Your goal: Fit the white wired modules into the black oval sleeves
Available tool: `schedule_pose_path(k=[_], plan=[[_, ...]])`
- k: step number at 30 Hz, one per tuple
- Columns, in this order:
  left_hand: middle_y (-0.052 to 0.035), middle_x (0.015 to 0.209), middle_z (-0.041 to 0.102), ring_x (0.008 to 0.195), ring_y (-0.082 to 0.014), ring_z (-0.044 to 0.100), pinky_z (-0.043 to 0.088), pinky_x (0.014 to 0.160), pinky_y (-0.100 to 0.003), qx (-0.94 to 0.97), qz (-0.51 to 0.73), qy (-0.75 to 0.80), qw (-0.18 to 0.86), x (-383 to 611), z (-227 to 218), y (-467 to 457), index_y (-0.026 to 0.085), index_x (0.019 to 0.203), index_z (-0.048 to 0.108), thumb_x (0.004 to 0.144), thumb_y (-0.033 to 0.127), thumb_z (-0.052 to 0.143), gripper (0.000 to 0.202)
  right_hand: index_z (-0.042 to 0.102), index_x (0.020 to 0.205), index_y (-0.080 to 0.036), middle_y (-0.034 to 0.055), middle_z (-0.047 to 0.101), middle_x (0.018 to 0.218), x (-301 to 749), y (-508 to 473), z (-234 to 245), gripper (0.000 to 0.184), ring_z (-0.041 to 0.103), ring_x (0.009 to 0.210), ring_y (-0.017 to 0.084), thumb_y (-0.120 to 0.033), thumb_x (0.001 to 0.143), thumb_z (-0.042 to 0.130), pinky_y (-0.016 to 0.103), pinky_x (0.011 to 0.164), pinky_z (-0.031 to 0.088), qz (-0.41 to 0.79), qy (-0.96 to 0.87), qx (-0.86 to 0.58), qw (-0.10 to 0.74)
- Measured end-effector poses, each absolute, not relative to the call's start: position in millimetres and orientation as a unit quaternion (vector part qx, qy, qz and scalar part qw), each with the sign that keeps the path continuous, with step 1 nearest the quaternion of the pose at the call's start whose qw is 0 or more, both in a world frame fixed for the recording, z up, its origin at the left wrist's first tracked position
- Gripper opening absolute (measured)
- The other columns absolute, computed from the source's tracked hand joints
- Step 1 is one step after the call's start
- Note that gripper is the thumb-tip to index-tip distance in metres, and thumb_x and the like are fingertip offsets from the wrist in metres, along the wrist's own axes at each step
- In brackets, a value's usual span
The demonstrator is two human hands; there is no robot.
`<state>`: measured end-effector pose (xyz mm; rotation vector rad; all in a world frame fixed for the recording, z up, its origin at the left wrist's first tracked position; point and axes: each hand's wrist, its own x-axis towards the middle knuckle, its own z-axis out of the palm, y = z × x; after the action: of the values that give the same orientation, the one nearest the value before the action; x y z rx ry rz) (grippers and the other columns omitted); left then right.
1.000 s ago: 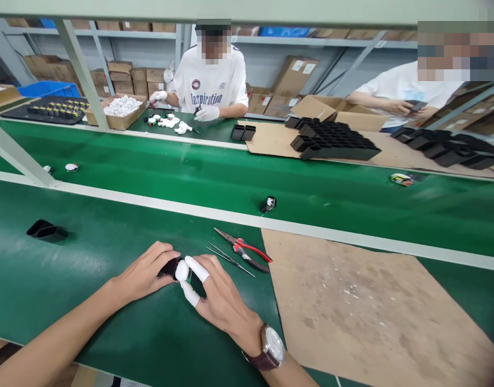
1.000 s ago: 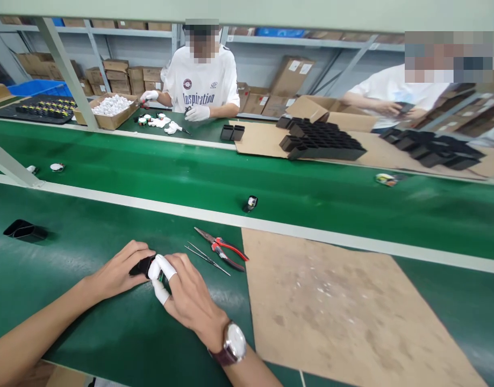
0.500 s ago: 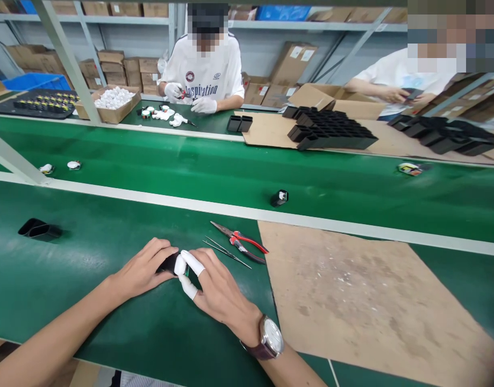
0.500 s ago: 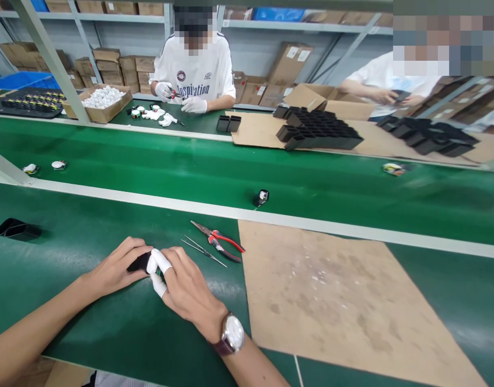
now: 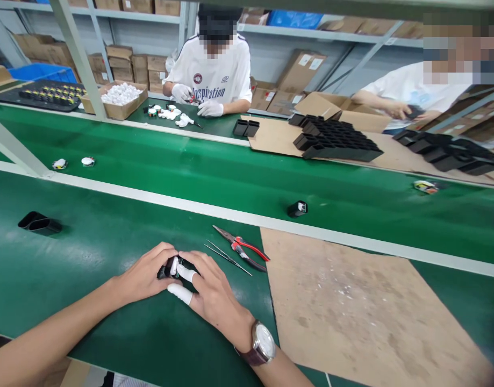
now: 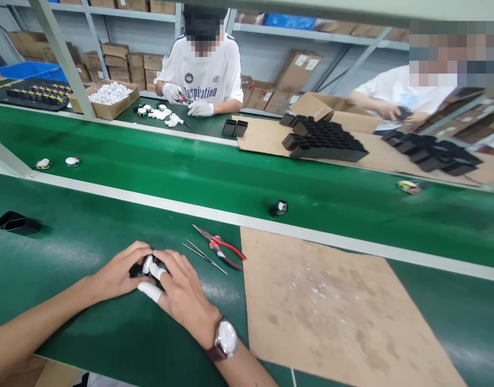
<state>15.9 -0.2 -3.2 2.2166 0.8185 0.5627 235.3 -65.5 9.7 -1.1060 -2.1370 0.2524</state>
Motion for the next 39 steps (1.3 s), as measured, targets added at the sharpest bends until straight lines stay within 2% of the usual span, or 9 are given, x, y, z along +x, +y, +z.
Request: schedule_pose_path(k=[3, 8, 15, 21, 26, 30, 32, 35, 39], plan=[[-0.0063, 0.119, 0.061, 0.095, -0.0210, 0.064, 0.057, 0.081, -0.033, 0.846, 0.222, 0.327, 0.357, 17.1, -0.2, 0.4, 0.023, 0.128, 0.057, 0.093, 0.030, 0.074, 0.040, 0.064, 0.114, -0.021, 0.0141, 0.064, 0.137, 234.2, -63.0, 8.0, 0.021, 0.062, 0.122, 0.030, -0.034, 0.099, 0.071, 0.053, 0.096, 0.061, 0.113, -0.822, -0.424, 0.362], [-0.0081, 0.126, 0.065, 0.112, -0.0242, 0.064, 0.056, 0.100, -0.041, 0.848, 0.238, 0.312, 0.357, 11.8, 3.0, 0.8, 0.026, 0.142, 0.050, 0.097, 0.022, 0.067, 0.048, 0.053, 0.142, -0.022, 0.0140, 0.063, 0.136, 235.6, -64.6, 0.7, 0.041, 0.062, 0.123, 0.027, -0.023, 0.102, 0.064, 0.049, 0.101, 0.059, 0.136, -0.801, -0.431, 0.391], [-0.0095, 0.118, 0.072, 0.109, -0.0215, 0.070, 0.058, 0.095, -0.036, 0.856, 0.323, 0.216, 0.343, -0.9, 3.2, 9.5, 0.022, 0.110, 0.064, 0.100, 0.016, 0.065, 0.011, 0.054, 0.141, -0.020, 0.0141, 0.063, 0.130, 231.9, -58.3, 5.4, 0.041, 0.062, 0.119, 0.028, -0.010, 0.102, 0.053, 0.048, 0.098, 0.060, 0.119, -0.832, -0.426, 0.335], [-0.0140, 0.126, 0.074, 0.108, -0.0225, 0.073, 0.061, 0.092, -0.035, 0.867, 0.338, 0.192, 0.313, -0.5, -1.2, 11.9, 0.021, 0.120, 0.071, 0.100, 0.013, 0.066, 0.021, 0.053, 0.142, -0.021, 0.0131, 0.062, 0.122, 233.3, -55.9, 7.7, 0.039, 0.061, 0.109, 0.026, -0.013, 0.104, 0.051, 0.045, 0.091, 0.062, 0.138, -0.834, -0.419, 0.331], [-0.0137, 0.123, 0.075, 0.102, -0.0212, 0.074, 0.060, 0.086, -0.033, 0.855, 0.367, 0.169, 0.325, 4.8, -3.6, 10.2, 0.021, 0.110, 0.073, 0.097, 0.008, 0.069, 0.019, 0.054, 0.142, -0.025, 0.0113, 0.062, 0.120, 241.2, -54.4, 7.3, 0.037, 0.063, 0.109, 0.025, -0.019, 0.106, 0.052, 0.045, 0.092, 0.060, 0.199, -0.823, -0.425, 0.319], [-0.0123, 0.116, 0.077, 0.100, -0.0224, 0.075, 0.061, 0.085, -0.034, 0.821, 0.356, 0.214, 0.393, 8.8, -0.6, 12.9, 0.021, 0.106, 0.075, 0.094, 0.013, 0.073, 0.014, 0.048, 0.148, -0.026, 0.0097, 0.064, 0.125, 255.3, -52.2, 3.0, 0.042, 0.066, 0.109, 0.022, -0.020, 0.107, 0.052, 0.039, 0.093, 0.059, 0.224, -0.793, -0.426, 0.374], [-0.0101, 0.104, 0.079, 0.088, -0.0220, 0.077, 0.063, 0.078, -0.034, 0.742, 0.358, 0.294, 0.485, 8.3, 0.4, 18.4, 0.019, 0.102, 0.075, 0.093, 0.023, 0.077, 0.010, 0.050, 0.146, -0.023, 0.0109, 0.065, 0.123, 260.6, -52.8, -2.2, 0.040, 0.066, 0.109, 0.023, -0.018, 0.106, 0.053, 0.040, 0.093, 0.058, 0.150, -0.797, -0.442, 0.384], [-0.0054, 0.085, 0.077, 0.065, -0.0177, 0.074, 0.065, 0.065, -0.032, 0.573, 0.367, 0.398, 0.616, 4.4, 1.2, 28.3, 0.016, 0.099, 0.071, 0.088, 0.038, 0.082, 0.028, 0.061, 0.131, -0.019, 0.0115, 0.067, 0.115, 261.0, -55.7, -11.6, 0.029, 0.064, 0.101, 0.025, -0.013, 0.103, 0.053, 0.042, 0.087, 0.057, 0.033, -0.836, -0.438, 0.330], [-0.0049, 0.083, 0.075, 0.064, -0.0171, 0.074, 0.065, 0.064, -0.033, 0.608, 0.378, 0.429, 0.551, 1.7, 1.1, 38.8, 0.015, 0.099, 0.067, 0.090, 0.045, 0.078, 0.033, 0.068, 0.105, -0.018, 0.0103, 0.066, 0.110, 250.7, -59.6, -20.6, 0.019, 0.059, 0.096, 0.025, -0.007, 0.096, 0.056, 0.043, 0.086, 0.053, -0.004, -0.865, -0.434, 0.251]])
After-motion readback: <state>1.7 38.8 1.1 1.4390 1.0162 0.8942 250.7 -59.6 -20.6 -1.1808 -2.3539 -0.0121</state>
